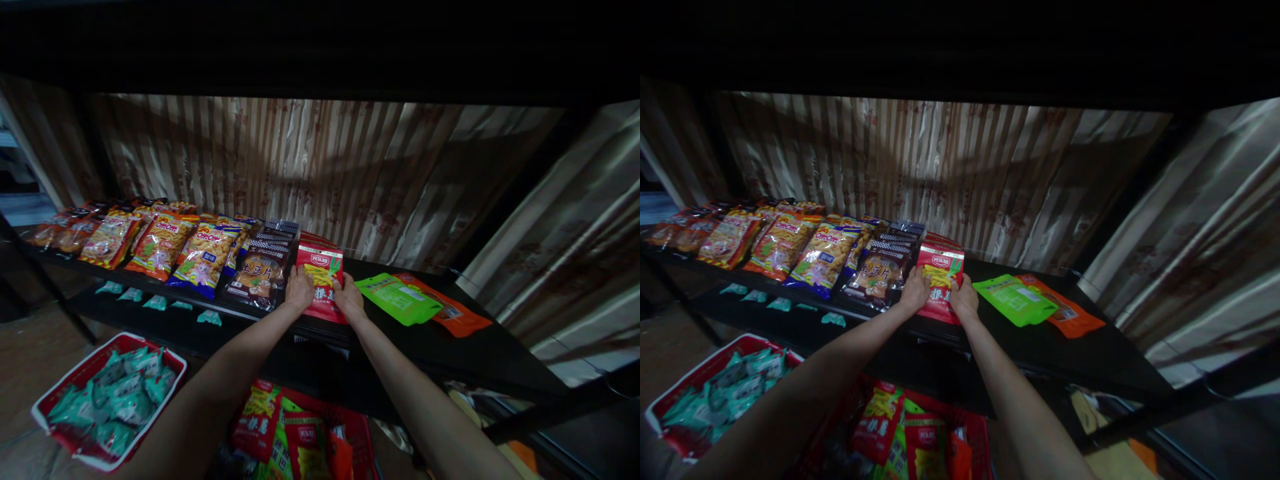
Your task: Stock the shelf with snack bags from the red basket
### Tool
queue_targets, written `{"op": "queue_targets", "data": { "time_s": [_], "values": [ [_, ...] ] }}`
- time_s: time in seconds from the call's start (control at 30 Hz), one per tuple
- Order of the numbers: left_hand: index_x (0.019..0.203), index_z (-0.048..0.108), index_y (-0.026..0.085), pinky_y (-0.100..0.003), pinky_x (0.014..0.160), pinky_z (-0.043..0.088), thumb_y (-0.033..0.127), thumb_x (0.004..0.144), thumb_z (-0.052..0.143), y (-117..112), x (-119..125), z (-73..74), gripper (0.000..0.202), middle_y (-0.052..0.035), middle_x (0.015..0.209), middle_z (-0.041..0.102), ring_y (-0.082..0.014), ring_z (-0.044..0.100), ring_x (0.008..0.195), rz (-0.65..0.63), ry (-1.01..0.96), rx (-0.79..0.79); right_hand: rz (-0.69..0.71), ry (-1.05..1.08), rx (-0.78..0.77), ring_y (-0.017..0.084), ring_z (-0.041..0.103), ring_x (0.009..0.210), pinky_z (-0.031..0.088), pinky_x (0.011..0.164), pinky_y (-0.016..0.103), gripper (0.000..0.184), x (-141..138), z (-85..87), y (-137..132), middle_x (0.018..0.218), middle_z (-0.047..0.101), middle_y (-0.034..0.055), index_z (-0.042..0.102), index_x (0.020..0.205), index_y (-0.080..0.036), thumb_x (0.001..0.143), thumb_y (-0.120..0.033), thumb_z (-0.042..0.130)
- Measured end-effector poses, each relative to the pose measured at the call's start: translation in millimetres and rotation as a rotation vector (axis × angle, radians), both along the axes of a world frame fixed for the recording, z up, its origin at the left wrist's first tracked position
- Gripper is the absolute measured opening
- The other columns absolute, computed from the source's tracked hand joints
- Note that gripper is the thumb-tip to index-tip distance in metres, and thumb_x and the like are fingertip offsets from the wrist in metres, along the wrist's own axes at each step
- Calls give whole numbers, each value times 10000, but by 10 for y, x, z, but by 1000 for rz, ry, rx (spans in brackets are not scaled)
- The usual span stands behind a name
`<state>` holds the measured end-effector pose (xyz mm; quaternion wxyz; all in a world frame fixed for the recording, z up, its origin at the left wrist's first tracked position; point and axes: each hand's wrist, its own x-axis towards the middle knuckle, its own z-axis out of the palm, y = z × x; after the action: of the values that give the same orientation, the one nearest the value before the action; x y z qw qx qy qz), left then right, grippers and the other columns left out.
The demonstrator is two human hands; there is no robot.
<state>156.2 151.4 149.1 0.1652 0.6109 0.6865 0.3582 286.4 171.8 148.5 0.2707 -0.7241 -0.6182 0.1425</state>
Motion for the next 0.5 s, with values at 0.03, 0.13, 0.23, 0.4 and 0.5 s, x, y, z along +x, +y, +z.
{"op": "queue_targets", "data": {
  "time_s": [0.03, 0.13, 0.23, 0.4, 0.5],
  "values": [
    [1324, 416, 53, -365, 1031, 381, 249, 912, 328, 3, -4, -5, 465, -225, 1418, 386, -269, 429, 1280, 0, 5, 5, 2, -4, -1, 239, 597, 1083, 431, 893, 326, 477, 0, 2, -2, 1182, 630, 132, 412, 1339, -139, 914, -350, 362],
    [1320, 413, 31, -350, 1033, 381, 232, 909, 329, 12, -9, -23, 465, -229, 1414, 389, -263, 426, 1281, -8, 24, 16, 5, -16, 14, 240, 603, 1068, 434, 877, 320, 474, 10, -15, -8, 1155, 642, 132, 418, 1335, -135, 903, -329, 384],
    [1326, 408, 27, -334, 1029, 386, 217, 910, 326, 22, -6, -49, 464, -221, 1413, 393, -253, 439, 1269, 3, 36, 14, 1, -20, 46, 248, 609, 1050, 436, 865, 329, 466, 22, -55, -5, 1137, 651, 126, 435, 1321, -142, 896, -329, 391],
    [1319, 432, 59, -335, 1024, 395, 213, 913, 341, 31, 4, -87, 444, -207, 1405, 411, -242, 473, 1239, 29, 56, 20, 13, 4, 62, 236, 603, 1059, 436, 865, 327, 447, 43, -114, 25, 1136, 657, 106, 453, 1304, -172, 890, -333, 406],
    [1312, 448, 75, -337, 1022, 397, 203, 910, 350, 30, 2, -97, 433, -190, 1398, 429, -237, 465, 1249, 27, 71, 20, 21, 11, 45, 226, 597, 1076, 436, 876, 324, 445, 59, -132, 50, 1150, 652, 100, 449, 1304, -181, 890, -338, 405]
  ]
}}
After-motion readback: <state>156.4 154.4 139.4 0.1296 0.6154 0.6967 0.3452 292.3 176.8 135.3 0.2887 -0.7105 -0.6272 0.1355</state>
